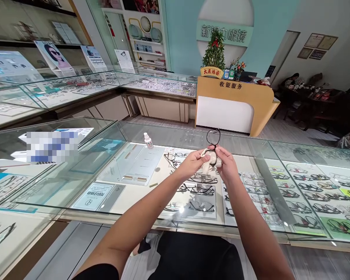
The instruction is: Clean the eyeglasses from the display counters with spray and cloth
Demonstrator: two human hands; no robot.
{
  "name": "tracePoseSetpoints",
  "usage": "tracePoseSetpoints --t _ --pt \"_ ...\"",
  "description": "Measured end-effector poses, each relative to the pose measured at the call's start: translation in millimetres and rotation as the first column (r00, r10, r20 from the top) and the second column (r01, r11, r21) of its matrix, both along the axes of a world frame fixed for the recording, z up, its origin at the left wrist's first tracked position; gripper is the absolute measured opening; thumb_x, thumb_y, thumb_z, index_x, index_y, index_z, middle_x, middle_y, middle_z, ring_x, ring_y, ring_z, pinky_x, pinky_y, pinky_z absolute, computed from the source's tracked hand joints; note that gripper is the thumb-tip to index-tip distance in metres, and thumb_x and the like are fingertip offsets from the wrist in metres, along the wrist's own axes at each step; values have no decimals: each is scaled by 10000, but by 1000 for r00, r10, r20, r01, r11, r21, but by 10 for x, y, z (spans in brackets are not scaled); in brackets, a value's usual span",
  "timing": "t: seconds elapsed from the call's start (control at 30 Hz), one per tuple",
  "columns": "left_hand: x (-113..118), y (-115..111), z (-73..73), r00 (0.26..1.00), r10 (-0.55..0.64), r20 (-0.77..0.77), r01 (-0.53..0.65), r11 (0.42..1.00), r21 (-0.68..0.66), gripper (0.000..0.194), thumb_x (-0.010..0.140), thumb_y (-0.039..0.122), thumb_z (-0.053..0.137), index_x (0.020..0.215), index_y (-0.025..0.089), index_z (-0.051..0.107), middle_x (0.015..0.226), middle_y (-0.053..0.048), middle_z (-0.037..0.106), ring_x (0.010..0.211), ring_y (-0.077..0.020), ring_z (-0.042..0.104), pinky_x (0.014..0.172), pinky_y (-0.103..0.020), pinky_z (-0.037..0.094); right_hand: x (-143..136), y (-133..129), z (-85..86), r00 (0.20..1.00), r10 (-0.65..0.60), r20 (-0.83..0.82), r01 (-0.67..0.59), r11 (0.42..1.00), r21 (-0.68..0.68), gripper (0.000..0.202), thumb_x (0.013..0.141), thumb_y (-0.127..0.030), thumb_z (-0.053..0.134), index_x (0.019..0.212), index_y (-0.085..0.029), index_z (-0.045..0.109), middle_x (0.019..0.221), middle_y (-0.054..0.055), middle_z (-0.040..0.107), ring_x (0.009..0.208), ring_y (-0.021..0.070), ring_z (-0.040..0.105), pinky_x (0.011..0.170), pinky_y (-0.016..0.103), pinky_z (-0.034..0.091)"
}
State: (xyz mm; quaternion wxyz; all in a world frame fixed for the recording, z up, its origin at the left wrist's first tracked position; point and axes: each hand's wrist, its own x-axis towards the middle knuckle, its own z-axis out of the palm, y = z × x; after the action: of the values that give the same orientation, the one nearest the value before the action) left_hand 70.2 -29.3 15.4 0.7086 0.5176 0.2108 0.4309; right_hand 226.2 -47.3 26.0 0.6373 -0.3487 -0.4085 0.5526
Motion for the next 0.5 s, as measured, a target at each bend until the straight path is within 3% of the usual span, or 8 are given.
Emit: tracePoseSetpoints --t 0.2,0.33,0.5 --pt "1 -55 39 996 74 -40 -73 997 12 695 696 448 964 1270 169 687 890 -11 687 699 -104 593 660 -222 455 -33 -12 3 999 50 -5 -50 999 -2 295 735 -521 903 905 -286 851 1109 37 721 982 203 665 831 324 540" --pt "63 -61 -9 979 193 -59 -192 981 16 672 750 574 899 1231 158 681 696 59 560 552 -57 426 536 -191 334 -62 -36 -2 997 64 39 -65 998 27 293 748 -527 893 883 -272 843 1040 41 706 960 205 638 847 338 521" --pt "64 -10 -47 978 206 -25 -205 978 38 683 802 705 791 1161 128 724 746 11 600 649 -97 513 625 -224 420 -49 -31 -16 998 69 6 -69 998 15 270 753 -502 888 861 -260 839 1012 39 701 902 185 625 790 312 518"
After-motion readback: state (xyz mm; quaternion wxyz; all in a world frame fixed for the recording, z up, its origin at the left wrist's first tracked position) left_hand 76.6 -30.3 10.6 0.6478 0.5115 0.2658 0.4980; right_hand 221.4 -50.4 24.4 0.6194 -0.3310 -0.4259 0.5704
